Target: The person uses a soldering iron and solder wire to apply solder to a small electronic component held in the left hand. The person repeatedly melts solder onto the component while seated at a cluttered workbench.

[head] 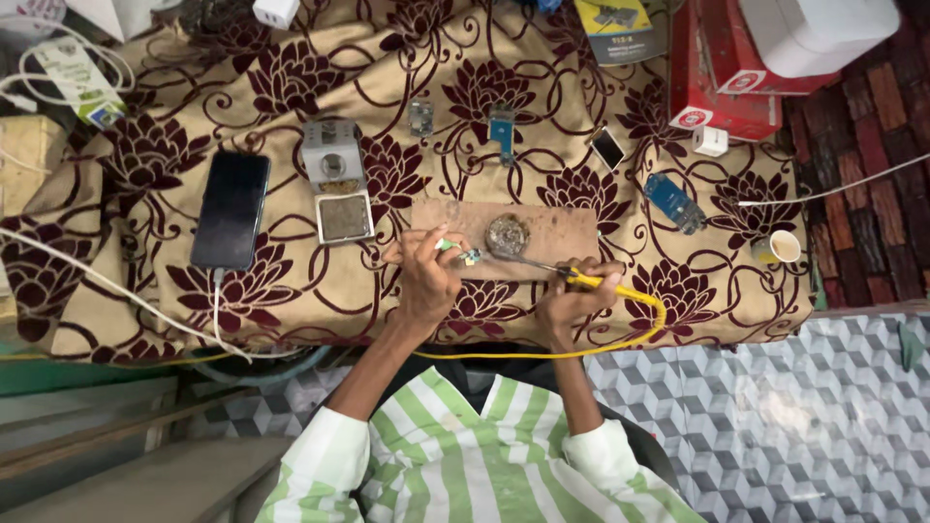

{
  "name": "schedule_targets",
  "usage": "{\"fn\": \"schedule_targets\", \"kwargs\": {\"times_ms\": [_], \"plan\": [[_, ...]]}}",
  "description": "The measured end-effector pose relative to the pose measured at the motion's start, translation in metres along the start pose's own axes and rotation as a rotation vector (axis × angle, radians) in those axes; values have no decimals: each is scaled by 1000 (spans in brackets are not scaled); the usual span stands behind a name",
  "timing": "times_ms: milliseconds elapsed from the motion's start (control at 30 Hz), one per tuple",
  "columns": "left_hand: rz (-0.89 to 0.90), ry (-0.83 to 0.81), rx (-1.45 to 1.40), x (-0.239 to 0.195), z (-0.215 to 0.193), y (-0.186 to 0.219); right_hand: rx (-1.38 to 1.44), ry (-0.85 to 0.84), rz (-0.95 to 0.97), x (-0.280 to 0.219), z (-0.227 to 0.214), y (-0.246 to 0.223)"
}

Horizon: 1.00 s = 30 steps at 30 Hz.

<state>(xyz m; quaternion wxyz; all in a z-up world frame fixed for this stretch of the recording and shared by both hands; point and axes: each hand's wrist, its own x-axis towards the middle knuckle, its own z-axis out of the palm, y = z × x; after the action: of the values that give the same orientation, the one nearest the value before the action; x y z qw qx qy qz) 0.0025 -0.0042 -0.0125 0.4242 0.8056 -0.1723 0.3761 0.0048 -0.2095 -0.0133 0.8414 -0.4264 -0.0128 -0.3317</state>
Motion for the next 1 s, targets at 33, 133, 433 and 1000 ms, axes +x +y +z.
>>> {"fn": "schedule_targets", "kwargs": {"times_ms": [33, 133, 433, 1000], "plan": [[-10, -3, 50, -2, 0, 2, 44, 14, 23, -6, 2, -1], [-26, -6, 136, 1, 0, 0, -50, 81, -4, -8, 10, -4], [46, 40, 103, 8, -10, 9, 4, 135, -40, -4, 10, -27], [-90, -61, 44, 11, -13, 11, -146, 202, -188, -6, -33, -23]]}}
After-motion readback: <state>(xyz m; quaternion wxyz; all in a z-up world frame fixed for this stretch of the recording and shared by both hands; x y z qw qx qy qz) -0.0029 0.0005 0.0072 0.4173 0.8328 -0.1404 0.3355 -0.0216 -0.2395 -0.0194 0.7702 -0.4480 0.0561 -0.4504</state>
